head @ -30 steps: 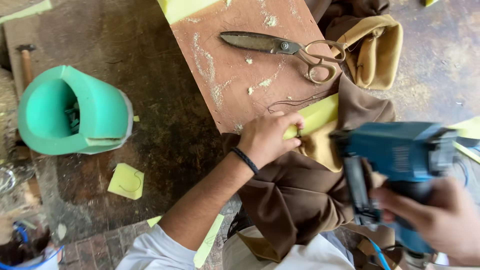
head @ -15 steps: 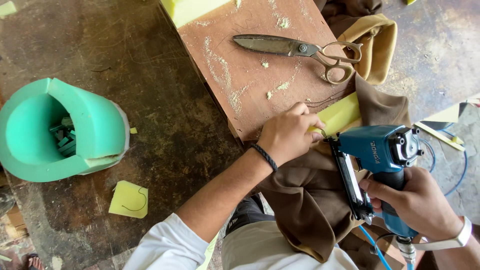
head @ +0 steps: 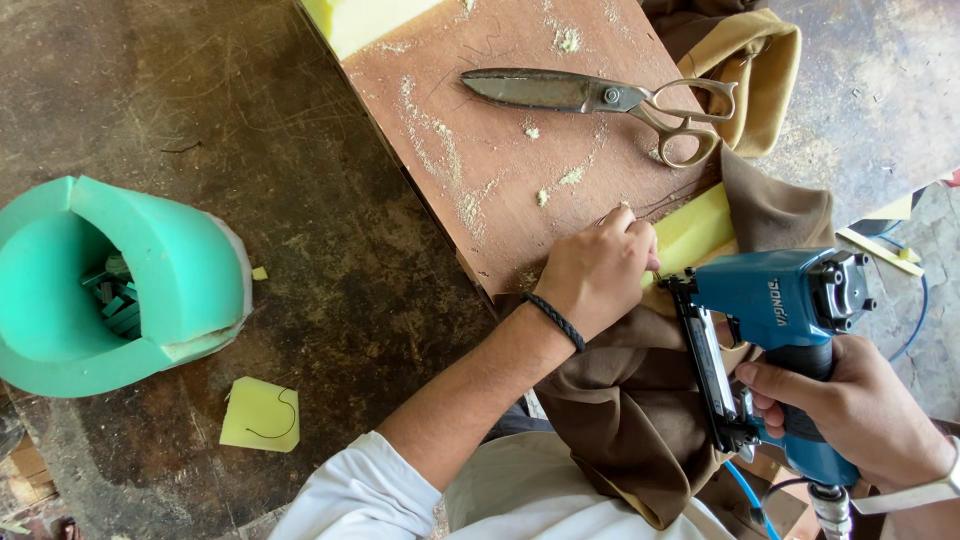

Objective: The person staples brown fabric onto a yellow foam cushion using a pneumatic staple gun. They repeatedly pull the fabric taut, fold edges, and secure it to the foam, creating a tufted pattern.

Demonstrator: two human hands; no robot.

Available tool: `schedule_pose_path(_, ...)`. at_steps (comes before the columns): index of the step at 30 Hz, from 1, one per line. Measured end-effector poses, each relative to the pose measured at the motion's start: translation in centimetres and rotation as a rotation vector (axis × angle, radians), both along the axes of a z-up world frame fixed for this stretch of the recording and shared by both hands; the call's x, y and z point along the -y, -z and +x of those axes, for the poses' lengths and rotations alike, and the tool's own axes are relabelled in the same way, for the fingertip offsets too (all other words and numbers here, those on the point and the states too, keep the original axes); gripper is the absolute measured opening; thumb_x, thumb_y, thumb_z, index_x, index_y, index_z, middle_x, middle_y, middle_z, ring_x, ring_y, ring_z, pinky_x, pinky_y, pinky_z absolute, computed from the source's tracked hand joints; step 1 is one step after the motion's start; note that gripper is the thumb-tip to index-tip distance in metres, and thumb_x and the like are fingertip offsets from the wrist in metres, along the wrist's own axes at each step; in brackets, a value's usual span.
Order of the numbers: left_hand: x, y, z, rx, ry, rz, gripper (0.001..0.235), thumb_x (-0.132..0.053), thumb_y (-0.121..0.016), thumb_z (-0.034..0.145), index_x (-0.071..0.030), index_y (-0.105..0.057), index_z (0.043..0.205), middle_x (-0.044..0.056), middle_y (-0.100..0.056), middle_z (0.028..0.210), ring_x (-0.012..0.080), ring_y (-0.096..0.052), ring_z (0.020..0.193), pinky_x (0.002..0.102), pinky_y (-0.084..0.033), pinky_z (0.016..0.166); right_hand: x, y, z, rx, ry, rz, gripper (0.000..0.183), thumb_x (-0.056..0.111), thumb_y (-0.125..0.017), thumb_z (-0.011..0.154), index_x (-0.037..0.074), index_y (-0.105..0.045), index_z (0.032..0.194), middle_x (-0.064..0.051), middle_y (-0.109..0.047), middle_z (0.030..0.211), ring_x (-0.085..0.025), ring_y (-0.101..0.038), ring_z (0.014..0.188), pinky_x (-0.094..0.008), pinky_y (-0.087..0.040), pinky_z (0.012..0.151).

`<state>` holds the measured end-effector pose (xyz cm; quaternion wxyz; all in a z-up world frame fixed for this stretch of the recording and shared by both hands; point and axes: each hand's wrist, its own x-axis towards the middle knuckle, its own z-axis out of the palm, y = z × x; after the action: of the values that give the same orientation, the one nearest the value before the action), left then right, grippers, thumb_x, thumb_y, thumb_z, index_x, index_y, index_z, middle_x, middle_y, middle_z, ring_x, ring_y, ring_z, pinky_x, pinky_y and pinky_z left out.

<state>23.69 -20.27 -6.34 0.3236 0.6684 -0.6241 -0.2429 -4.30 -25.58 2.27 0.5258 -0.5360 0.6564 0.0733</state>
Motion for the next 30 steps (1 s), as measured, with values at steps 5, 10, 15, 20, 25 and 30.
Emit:
schedule_pose_path(5,-0.3,-0.1,-0.2,-0.041,-0.032,-0.057,0.020,-0.026,-0.058,0.100,-0.007,-0.064,0.096,0.012,-0.065,0.097,0.0249,-0.074,0.079,0.039,-0.060,0.065,-0.8,-0.5,0.5,-0.024,-0.001,0.027,0.018,0.004,-0.077,0.093,-0.008,-0.064,0.098,-0.017,-0.064,0.072,-0.025,-0.062,0.059,-0.041,-0.053,0.052)
schedule_pose_path(10,-0.1,0.3,-0.2,-0.032,-0.014,-0.005,0.020,-0.025,-0.057,0.102,-0.006,-0.063,0.097,0.012,-0.065,0.098,0.0222,-0.074,0.077,0.035,-0.061,0.061,-1.4,-1.0,1.5,-0.084,-0.080,-0.034,0.014,0.003,-0.076,0.090,-0.006,-0.067,0.096,-0.017,-0.067,0.069,-0.023,-0.060,0.058,-0.040,-0.055,0.051)
schedule_pose_path(15,-0.1,-0.3,0.0,0.000,-0.075,-0.090,0.021,-0.027,-0.062,0.095,-0.007,-0.064,0.092,0.013,-0.067,0.094,0.0243,-0.074,0.076,0.037,-0.060,0.060,-2.3,-0.7,2.1,-0.115,-0.198,-0.146,0.015,0.003,-0.077,0.085,-0.002,-0.070,0.098,-0.015,-0.063,0.068,-0.022,-0.061,0.052,-0.038,-0.056,0.047)
schedule_pose_path(20,-4.7,-2.8,0.0,0.094,-0.150,-0.149,0.017,-0.021,-0.064,0.096,-0.004,-0.065,0.095,0.017,-0.069,0.102,0.0234,-0.069,0.083,0.037,-0.057,0.065,-1.6,0.4,1.2,-0.149,-0.103,-0.039,0.017,0.001,-0.078,0.089,-0.008,-0.066,0.098,-0.019,-0.065,0.071,-0.025,-0.062,0.055,-0.042,-0.057,0.049)
schedule_pose_path(25,-8.1,-3.5,-1.3,0.097,-0.062,-0.222,0.010,-0.015,-0.068,0.093,-0.006,-0.070,0.091,0.007,-0.067,0.097,0.0206,-0.063,0.087,0.037,-0.050,0.072,0.7,1.8,-1.5,-0.039,0.058,0.099,0.020,-0.005,-0.074,0.089,-0.008,-0.065,0.107,-0.023,-0.064,0.070,-0.032,-0.064,0.054,-0.047,-0.055,0.052)
schedule_pose_path(30,-8.2,-3.1,-1.0,0.119,0.028,-0.274,0.008,-0.015,-0.065,0.091,-0.010,-0.072,0.091,0.003,-0.064,0.097,0.0199,-0.062,0.092,0.036,-0.047,0.075,1.3,2.4,-2.9,0.061,0.059,0.061,0.018,-0.002,-0.072,0.093,-0.010,-0.059,0.103,-0.021,-0.061,0.068,-0.030,-0.060,0.055,-0.047,-0.053,0.049)
